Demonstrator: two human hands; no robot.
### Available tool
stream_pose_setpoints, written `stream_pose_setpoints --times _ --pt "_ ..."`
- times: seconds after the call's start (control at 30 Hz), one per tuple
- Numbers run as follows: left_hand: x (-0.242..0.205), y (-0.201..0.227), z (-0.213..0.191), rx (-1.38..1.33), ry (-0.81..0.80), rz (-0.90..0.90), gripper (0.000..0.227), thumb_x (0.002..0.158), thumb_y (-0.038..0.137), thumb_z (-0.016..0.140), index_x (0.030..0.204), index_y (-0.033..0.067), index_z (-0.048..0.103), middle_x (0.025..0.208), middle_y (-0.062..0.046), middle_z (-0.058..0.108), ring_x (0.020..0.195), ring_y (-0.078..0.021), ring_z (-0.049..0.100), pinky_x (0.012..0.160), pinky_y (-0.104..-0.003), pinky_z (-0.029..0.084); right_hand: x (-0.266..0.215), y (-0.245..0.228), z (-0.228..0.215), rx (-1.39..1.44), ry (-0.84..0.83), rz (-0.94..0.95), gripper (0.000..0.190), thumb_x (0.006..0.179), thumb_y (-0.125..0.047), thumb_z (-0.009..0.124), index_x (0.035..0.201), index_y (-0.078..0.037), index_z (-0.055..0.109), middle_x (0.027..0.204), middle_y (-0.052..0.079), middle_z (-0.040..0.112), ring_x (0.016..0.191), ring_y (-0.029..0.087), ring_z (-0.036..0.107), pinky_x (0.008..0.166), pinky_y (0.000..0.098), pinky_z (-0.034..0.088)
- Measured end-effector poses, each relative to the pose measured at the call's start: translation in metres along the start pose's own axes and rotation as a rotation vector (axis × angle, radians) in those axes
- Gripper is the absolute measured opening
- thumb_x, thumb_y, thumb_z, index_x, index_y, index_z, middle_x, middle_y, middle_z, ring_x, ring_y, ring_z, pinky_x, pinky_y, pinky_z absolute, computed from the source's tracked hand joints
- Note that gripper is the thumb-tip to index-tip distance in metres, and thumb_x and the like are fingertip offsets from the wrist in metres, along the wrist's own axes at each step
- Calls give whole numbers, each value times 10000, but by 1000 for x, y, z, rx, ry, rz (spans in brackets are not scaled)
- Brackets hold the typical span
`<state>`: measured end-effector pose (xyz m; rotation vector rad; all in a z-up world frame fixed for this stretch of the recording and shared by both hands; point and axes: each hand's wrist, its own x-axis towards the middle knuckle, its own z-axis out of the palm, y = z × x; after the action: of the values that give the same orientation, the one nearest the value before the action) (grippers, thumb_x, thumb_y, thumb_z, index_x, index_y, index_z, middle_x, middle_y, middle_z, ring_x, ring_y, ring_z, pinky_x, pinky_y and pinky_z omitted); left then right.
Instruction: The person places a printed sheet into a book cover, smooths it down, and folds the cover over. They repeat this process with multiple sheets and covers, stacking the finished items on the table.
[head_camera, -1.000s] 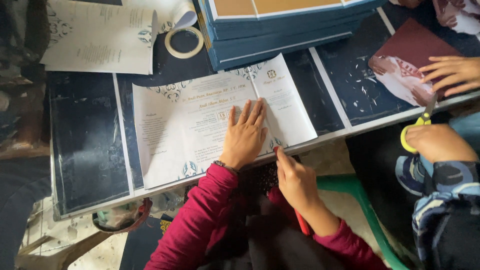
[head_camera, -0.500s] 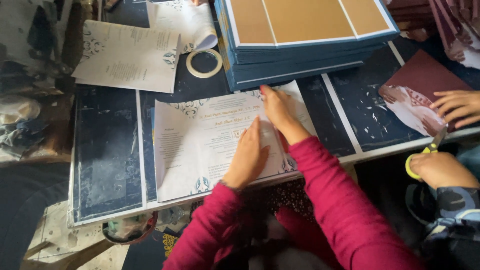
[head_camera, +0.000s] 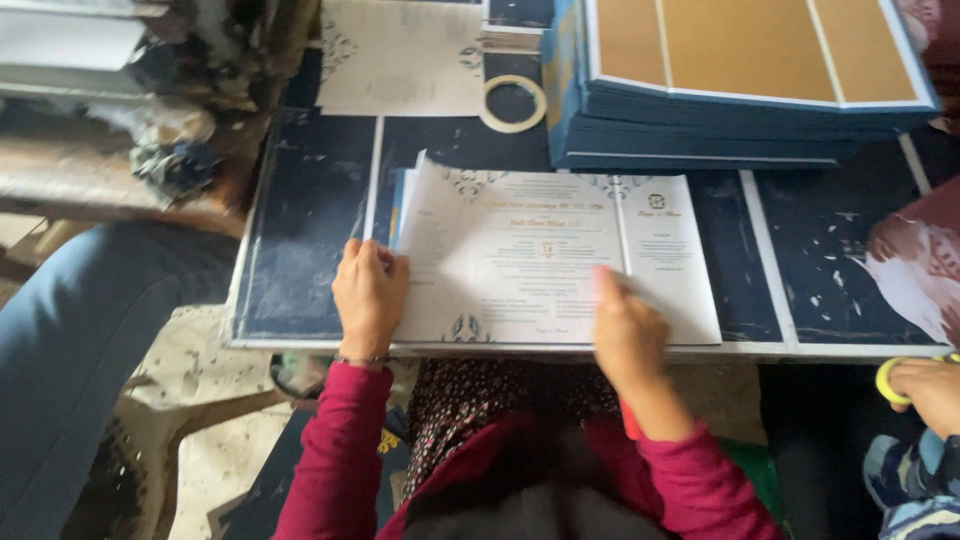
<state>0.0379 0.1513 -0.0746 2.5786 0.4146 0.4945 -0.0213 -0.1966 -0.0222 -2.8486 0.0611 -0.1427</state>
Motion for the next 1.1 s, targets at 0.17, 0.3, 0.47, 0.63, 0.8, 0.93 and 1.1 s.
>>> stream_pose_setpoints --times 0.17,0.3,0.47,0.63,0.8,0.93,1.1 --pt "-2 43 -35 -67 97 127 217 784 276 753 822 140 590 913 -75 628 833 -399 702 704 -529 571 -7 45 4 -111 91 28 401 1048 -213 534 1434 -188 640 997 234 773 910 449 764 809 584 598" --pt "10 106 -82 -243 95 315 199 698 236 784 730 162 603 903 -55 632 843 -398 674 683 -526 550 -12 39 1 -118 175 -38 340 1053 -151 575 1379 -100 655 1003 255 768 885 456 764 773 585 587" --pt "10 90 -94 -224 -15 220 173 761 233 792 754 165 633 940 -13 645 851 -358 707 675 -508 576 -7 41 4 -97 149 28 305 1068 -192 587 1353 -122 672 1040 234 779 924 458 758 810 589 571" --pt "8 9 -24 -190 -141 8 196 796 294 788 788 185 626 1004 -14 672 900 -378 725 758 -543 583 -25 -19 14 45 94 53 238 1017 -143 589 1228 -99 691 963 238 765 899 481 743 776 575 573" --pt "-2 2 -12 -271 -79 -8 180 783 245 789 733 173 631 1033 28 699 871 -301 744 761 -444 595 -77 -119 14 270 -56 -238 264 953 -174 623 1177 -62 705 798 236 771 740 460 755 633 574 581" --pt "-12 6 -25 -339 -44 -19 197 765 241 775 700 136 620 1004 -7 688 863 -347 724 736 -498 582 -80 -116 45 227 -32 -392 328 953 -188 619 1250 -52 644 791 225 766 711 405 767 595 520 599" --pt "-12 3 -25 -411 4 29 184 751 272 751 723 146 618 972 -18 678 869 -336 731 757 -476 590 -13 -141 39 72 -8 -334 285 961 -158 603 1202 -31 685 821 280 752 794 498 745 681 622 567"
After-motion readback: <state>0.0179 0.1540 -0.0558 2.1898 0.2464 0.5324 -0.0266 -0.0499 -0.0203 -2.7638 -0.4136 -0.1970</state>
